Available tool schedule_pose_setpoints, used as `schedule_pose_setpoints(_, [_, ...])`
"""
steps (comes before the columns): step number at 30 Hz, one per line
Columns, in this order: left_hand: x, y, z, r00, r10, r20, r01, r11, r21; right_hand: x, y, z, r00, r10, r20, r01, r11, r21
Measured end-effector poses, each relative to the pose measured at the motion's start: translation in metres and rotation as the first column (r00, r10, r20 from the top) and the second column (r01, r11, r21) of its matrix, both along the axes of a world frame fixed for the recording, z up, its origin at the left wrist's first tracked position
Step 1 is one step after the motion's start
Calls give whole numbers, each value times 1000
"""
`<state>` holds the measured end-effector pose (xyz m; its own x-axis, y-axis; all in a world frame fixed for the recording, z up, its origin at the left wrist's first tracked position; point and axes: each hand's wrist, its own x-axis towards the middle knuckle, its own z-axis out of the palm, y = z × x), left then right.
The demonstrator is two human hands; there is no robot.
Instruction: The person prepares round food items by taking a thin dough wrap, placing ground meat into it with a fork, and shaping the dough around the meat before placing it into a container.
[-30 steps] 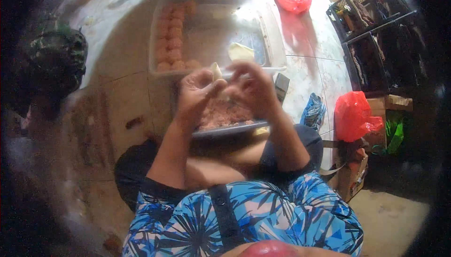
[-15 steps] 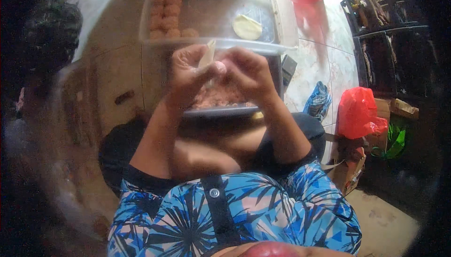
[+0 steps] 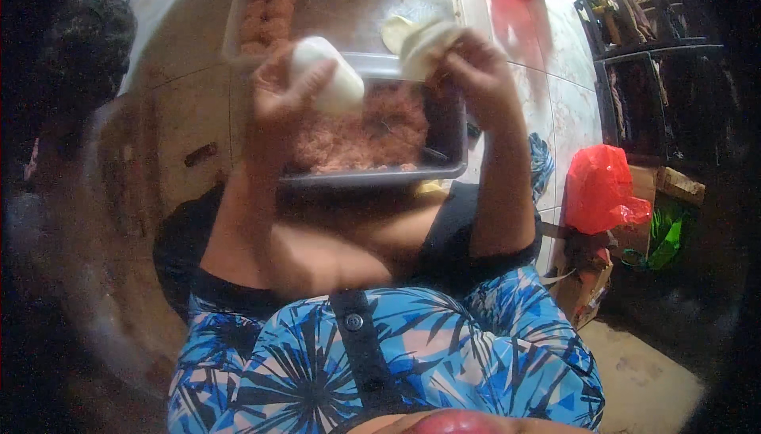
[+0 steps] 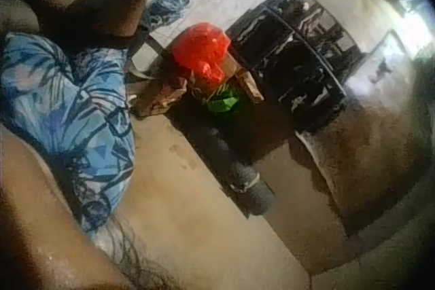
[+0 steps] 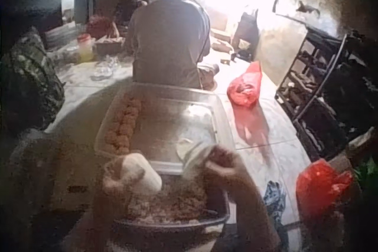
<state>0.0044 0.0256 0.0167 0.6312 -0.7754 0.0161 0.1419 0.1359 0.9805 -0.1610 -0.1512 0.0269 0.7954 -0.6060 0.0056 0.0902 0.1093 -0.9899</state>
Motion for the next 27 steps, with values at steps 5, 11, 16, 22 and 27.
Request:
schedule_pose_setpoints(5, [16,-3,-10,927,169,-335,-201,978,-61,-9,-13,-17,851,-486,-200,193,643,-741])
schedule_pose_setpoints(11, [64,5,-33,750,302,-589,-389,921,-23,-5,35,-30,679,-260,-687,-517,495,-698])
schedule_pose_setpoints(16, [53,-7,-2,617,253,-745,-547,818,-175,8,31,-75,313,-65,-948,-783,548,-296])
schedule_pose_setpoints(22, [75,21,-27,816,-94,-570,-184,893,-410,-10,8,-102,620,-106,-777,-473,740,-478])
schedule_pose_setpoints(27, [60,7,-13,795,197,-574,-359,915,-184,3,37,-59,445,-250,-860,-825,261,-502])
